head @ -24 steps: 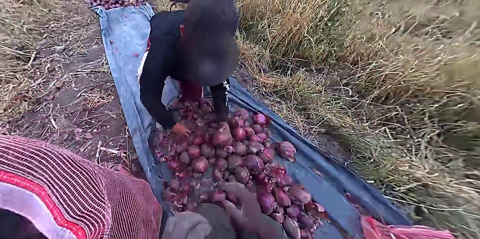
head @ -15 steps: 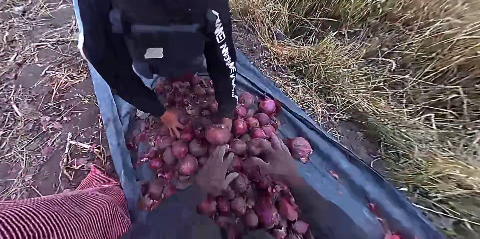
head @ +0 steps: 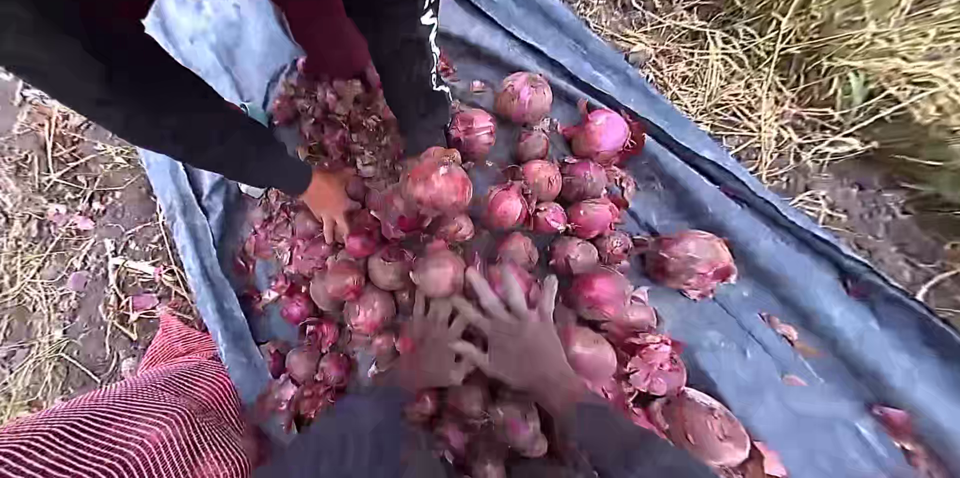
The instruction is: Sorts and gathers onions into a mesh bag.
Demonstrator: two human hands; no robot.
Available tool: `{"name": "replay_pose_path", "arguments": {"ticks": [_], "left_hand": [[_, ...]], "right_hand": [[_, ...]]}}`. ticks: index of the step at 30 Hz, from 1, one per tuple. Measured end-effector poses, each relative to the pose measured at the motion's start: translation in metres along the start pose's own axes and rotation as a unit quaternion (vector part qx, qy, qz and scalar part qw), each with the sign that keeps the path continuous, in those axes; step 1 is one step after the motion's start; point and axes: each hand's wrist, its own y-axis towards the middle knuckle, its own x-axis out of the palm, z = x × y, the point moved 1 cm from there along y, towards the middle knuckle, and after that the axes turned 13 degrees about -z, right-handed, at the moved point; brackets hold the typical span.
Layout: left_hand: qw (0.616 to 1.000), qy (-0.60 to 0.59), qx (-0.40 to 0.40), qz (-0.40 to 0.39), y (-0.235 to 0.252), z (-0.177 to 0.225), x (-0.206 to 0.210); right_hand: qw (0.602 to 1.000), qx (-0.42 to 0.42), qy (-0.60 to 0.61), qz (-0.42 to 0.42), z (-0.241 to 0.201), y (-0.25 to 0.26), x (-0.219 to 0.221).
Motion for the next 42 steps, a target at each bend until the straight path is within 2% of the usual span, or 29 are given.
{"name": "replay_pose_path", "arguments": {"ticks": [2,3,4,6,7,8,10,11,12,14,16,18,19,20,21,22,23,24,25,27,30,32,34,35,36,38,40,42], "left_hand": [[0.989,0.04,0.013,0.141,0.041,-0.008,-0.005],[0.985,0.027,0.001,0.17,0.047,-0.006,0.004],[0.987,-0.013,-0.02,0.162,0.033,-0.002,0.02],[0.992,-0.086,-0.067,0.069,-0.027,0.008,0.049],[0.996,-0.058,-0.072,0.012,-0.046,0.014,0.054],[0.999,-0.013,-0.045,-0.01,-0.053,0.014,0.051],[0.995,0.037,0.041,0.081,-0.038,-0.008,0.017],[0.987,0.044,0.055,0.142,-0.016,-0.018,-0.007],[0.984,0.049,0.033,0.166,0.011,-0.023,-0.026],[0.982,0.062,-0.052,0.17,0.032,-0.015,-0.017],[0.989,0.04,-0.085,0.117,0.0,0.007,0.017],[0.997,0.034,-0.067,0.019,-0.06,0.027,0.059],[0.998,0.028,-0.039,-0.039,-0.079,0.032,0.06],[0.997,0.026,-0.002,-0.076,-0.083,0.028,0.051],[0.995,0.019,0.03,-0.092,-0.088,0.023,0.038],[0.997,0.019,0.046,-0.063,-0.094,0.014,0.024],[0.999,0.042,0.035,0.0,-0.086,-0.001,0.005],[0.996,0.063,-0.007,0.06,-0.07,-0.021,-0.018],[0.99,0.069,-0.073,0.1,-0.057,-0.038,-0.038],[0.968,0.086,-0.199,0.126,-0.054,-0.06,-0.05],[0.95,0.111,-0.26,0.135,-0.038,-0.068,-0.056],[0.945,0.083,-0.292,0.125,-0.047,-0.054,-0.064],[0.937,0.009,-0.348,0.033,-0.061,-0.025,-0.082],[0.942,0.005,-0.309,0.131,-0.061,-0.02,-0.062],[0.946,0.015,-0.271,0.177,-0.06,-0.009,-0.045],[0.971,0.031,-0.187,0.143,-0.071,0.021,-0.017],[0.989,0.052,-0.094,0.1,-0.077,0.039,0.01],[0.992,0.044,-0.043,0.114,-0.076,0.037,0.018]], "right_hand": [[0.995,0.083,0.047,0.027,0.007,0.027,-0.016],[0.99,0.113,0.074,0.041,-0.002,0.028,-0.006],[0.988,0.121,0.087,0.048,-0.017,0.019,0.015],[0.996,0.078,0.045,0.004,-0.042,-0.024,0.05],[0.999,0.049,0.011,-0.018,-0.041,-0.046,0.057],[0.999,0.029,-0.018,-0.031,-0.033,-0.058,0.051],[0.998,0.051,-0.038,-0.006,-0.008,-0.041,0.018],[0.994,0.101,-0.021,0.024,0.006,-0.019,0.004],[0.986,0.159,0.0,0.052,0.015,0.005,-0.001],[0.971,0.217,0.068,0.078,0.002,0.014,0.025],[0.975,0.17,0.14,0.033,-0.028,-0.03,0.052],[0.981,0.115,0.103,-0.121,-0.042,-0.11,0.063],[0.974,0.097,0.099,-0.178,-0.042,-0.14,0.058],[0.975,0.077,0.091,-0.19,-0.034,-0.157,0.05],[0.987,0.047,0.07,-0.14,-0.025,-0.176,0.041],[0.997,0.022,0.035,-0.059,-0.015,-0.191,0.027],[1.0,0.027,0.001,0.011,0.0,-0.193,0.012],[0.996,0.07,-0.03,0.045,0.02,-0.187,-0.001],[0.99,0.132,-0.034,0.036,0.037,-0.185,-0.006],[0.959,0.279,-0.002,-0.043,0.056,-0.199,-0.005],[0.904,0.422,0.069,0.004,0.057,-0.188,0.0],[0.896,0.431,0.098,0.035,0.038,-0.192,0.014],[0.923,0.374,0.063,0.065,0.022,-0.199,0.021],[0.933,0.351,0.043,0.068,0.023,-0.201,0.019],[0.939,0.338,0.032,0.055,0.028,-0.203,0.016],[0.939,0.342,0.043,-0.008,0.043,-0.205,0.009],[0.919,0.375,0.089,-0.086,0.049,-0.196,-0.001],[0.916,0.368,0.135,-0.088,0.048,-0.185,-0.003]]}}
